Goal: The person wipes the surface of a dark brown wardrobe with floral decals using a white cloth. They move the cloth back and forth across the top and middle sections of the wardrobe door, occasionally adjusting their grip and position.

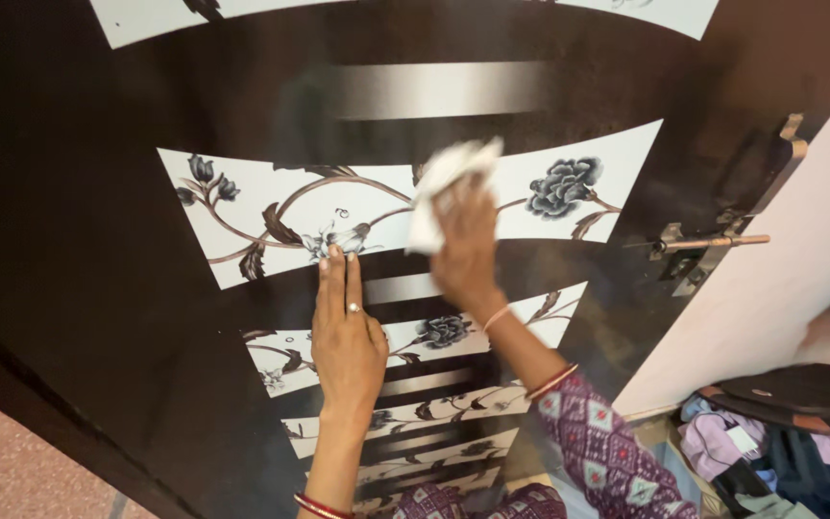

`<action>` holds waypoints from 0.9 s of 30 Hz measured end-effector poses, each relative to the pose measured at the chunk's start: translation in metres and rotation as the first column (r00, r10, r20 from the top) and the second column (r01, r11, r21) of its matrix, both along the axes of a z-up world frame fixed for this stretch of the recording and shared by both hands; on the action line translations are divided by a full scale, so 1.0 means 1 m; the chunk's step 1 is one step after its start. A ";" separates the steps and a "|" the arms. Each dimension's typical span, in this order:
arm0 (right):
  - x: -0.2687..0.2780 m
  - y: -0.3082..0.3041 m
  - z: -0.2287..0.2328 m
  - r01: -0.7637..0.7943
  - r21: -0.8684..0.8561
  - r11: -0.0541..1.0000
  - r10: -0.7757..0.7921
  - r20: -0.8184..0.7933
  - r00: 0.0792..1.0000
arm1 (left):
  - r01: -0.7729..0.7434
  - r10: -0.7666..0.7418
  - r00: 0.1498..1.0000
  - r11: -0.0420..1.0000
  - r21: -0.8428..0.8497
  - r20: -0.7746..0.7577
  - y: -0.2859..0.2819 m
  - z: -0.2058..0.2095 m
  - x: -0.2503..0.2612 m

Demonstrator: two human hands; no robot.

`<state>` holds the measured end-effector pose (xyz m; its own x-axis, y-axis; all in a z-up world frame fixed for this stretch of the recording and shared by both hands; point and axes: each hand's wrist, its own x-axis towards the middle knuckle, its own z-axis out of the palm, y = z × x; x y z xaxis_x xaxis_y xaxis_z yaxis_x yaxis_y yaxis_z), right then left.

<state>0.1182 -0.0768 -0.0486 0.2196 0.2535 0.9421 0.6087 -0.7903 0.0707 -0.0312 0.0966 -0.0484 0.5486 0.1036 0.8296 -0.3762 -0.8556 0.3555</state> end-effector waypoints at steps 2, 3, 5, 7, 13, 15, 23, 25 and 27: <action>-0.003 0.012 -0.058 0.015 -0.233 0.972 -0.038 -0.094 0.995 | 0.029 -0.029 1.000 0.999 -0.027 0.004 0.004 0.001 0.001; -0.005 0.015 -0.090 0.005 -0.363 0.932 -0.062 -0.145 0.988 | 0.039 -0.039 0.999 0.999 -0.023 0.013 0.007 0.003 0.002; -0.015 0.007 -0.156 -0.128 -0.504 0.854 0.016 -0.222 0.975 | 0.061 -0.061 0.998 0.998 -0.022 0.017 0.011 0.003 -0.002; -0.025 -0.010 -0.209 -0.249 -0.597 0.762 0.071 -0.306 0.949 | 0.059 -0.059 0.998 0.998 -0.028 0.011 0.011 0.004 -0.003; -0.041 -0.048 -0.219 -0.307 -0.719 0.624 0.092 -0.323 0.942 | 0.092 -0.092 0.996 0.995 -0.032 -0.001 0.014 0.004 -0.012; -0.037 -0.047 -0.161 -0.229 -0.698 0.678 -0.005 -0.316 0.949 | 0.106 -0.106 0.994 0.994 -0.040 -0.006 0.014 0.008 -0.009; -0.027 0.019 0.096 -0.009 -0.078 0.997 0.013 0.039 0.999 | 0.165 -0.165 0.986 0.981 -0.103 0.010 0.015 0.006 -0.014; -0.031 0.045 0.094 -0.022 -0.112 0.993 0.033 0.092 0.995 | 0.147 -0.138 0.989 0.973 -0.175 0.061 0.018 0.004 -0.018; -0.029 0.060 0.066 -0.071 -0.203 0.977 0.078 0.026 0.997 | 0.116 -0.094 0.990 0.964 -0.240 0.101 0.023 0.002 -0.020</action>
<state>0.0892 -0.0167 0.0172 0.1621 0.4535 0.8764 0.6597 -0.7103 0.2456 -0.0515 0.1193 -0.0469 0.4931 0.2553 0.8317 -0.4988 -0.7003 0.5107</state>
